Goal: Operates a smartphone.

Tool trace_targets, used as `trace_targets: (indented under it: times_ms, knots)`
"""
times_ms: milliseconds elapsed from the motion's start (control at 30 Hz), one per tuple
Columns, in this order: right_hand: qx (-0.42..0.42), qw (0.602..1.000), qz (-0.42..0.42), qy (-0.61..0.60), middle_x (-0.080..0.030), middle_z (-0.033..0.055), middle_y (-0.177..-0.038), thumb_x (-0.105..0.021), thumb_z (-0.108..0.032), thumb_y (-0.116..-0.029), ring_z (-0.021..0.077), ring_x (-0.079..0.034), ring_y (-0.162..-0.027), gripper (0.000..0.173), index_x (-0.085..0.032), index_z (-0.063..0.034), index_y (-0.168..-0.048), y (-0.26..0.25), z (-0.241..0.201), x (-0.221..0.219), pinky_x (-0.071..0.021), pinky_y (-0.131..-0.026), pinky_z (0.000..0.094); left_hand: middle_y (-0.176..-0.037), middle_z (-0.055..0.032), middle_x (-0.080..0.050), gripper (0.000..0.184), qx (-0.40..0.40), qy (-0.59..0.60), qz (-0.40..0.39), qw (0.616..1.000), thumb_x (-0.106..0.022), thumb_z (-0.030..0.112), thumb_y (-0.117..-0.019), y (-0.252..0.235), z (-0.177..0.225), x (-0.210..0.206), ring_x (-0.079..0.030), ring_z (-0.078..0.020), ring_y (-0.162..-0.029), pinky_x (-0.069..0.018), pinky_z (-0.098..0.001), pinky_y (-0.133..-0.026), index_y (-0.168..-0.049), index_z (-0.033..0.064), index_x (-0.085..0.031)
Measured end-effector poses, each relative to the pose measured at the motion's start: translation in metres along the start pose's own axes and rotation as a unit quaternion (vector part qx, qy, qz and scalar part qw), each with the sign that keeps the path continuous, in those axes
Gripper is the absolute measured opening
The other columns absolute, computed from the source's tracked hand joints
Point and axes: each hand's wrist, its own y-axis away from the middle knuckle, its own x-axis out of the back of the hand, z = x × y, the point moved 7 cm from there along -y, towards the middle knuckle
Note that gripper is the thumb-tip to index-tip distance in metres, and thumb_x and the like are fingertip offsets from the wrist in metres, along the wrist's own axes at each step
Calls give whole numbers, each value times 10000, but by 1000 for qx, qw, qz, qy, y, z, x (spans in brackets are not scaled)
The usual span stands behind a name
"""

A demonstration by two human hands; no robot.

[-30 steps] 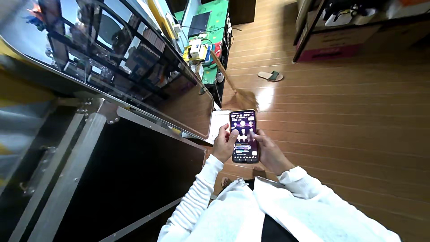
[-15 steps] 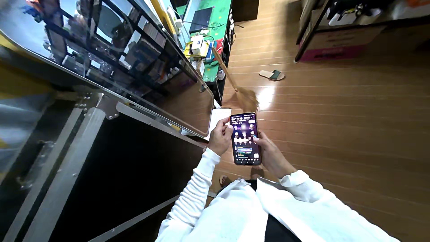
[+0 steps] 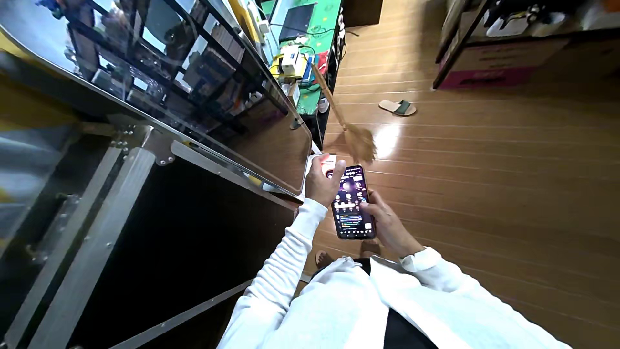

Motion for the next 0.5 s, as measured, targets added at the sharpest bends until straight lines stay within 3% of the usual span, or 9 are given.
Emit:
trace_targets:
  times_ms: [100, 200, 267, 300, 367, 500]
  knots:
    - [2, 1000, 24, -9, -638, 28, -1112, -415, -166, -991, 64, -683, -938, 426, -382, -26, -1392, -1, -2, 1, -599, -829, 265, -1448, -258, -535, 748, -21, -48, -6, 999, -726, 344, -964, 2, -5, -2, -599, -386, -1252, -496, -559, -1035, -1534, 10, -376]
    - [6, 999, 40, -29, -622, 42, -1131, -411, -168, -993, 69, -678, -946, 455, -348, -17, -1418, -4, -6, 5, -597, -832, 269, -1599, -289, -321, 1217, -7, -84, -151, 985, -889, 311, -789, 20, -9, -9, -526, -388, -1350, -470, -555, -1088, -1637, 50, -57]
    - [12, 998, 50, -32, -634, 39, -1132, -402, -185, -988, 76, -682, -951, 472, -344, -34, -1431, -5, -10, 9, -597, -842, 278, -1610, -286, -293, 1261, 23, -54, -238, 969, -876, 288, -812, 32, -11, -11, -598, -318, -1274, -534, -465, -1027, -1639, 79, 53]
    - [13, 998, 54, -39, -642, 38, -1126, -390, -179, -992, 81, -686, -950, 463, -343, -43, -1432, -6, -11, 10, -600, -843, 284, -1551, -288, -378, 1178, 36, -22, -251, 967, -834, 273, -854, 34, -12, -9, -651, -291, -1180, -573, -430, -957, -1641, 77, 19]
    - [5, 997, 55, -44, -651, 39, -1123, -368, -177, -1008, 92, -691, -961, 441, -342, -56, -1431, -8, -11, 11, -603, -847, 293, -1391, -284, -527, 916, 42, 26, -233, 971, -733, 229, -941, 30, -13, -1, -667, -287, -1081, -572, -424, -915, -1628, 36, -158]
    - [-12, 998, 58, -36, -637, 49, -1155, -362, -172, -1013, 98, -679, -989, 455, -348, -50, -1452, -8, -10, 5, -594, -852, 293, -1166, -216, -654, 486, 0, 34, -182, 983, -588, 131, -1024, 19, -9, 10, -671, -245, -979, -560, -405, -886, -1459, -47, -468]
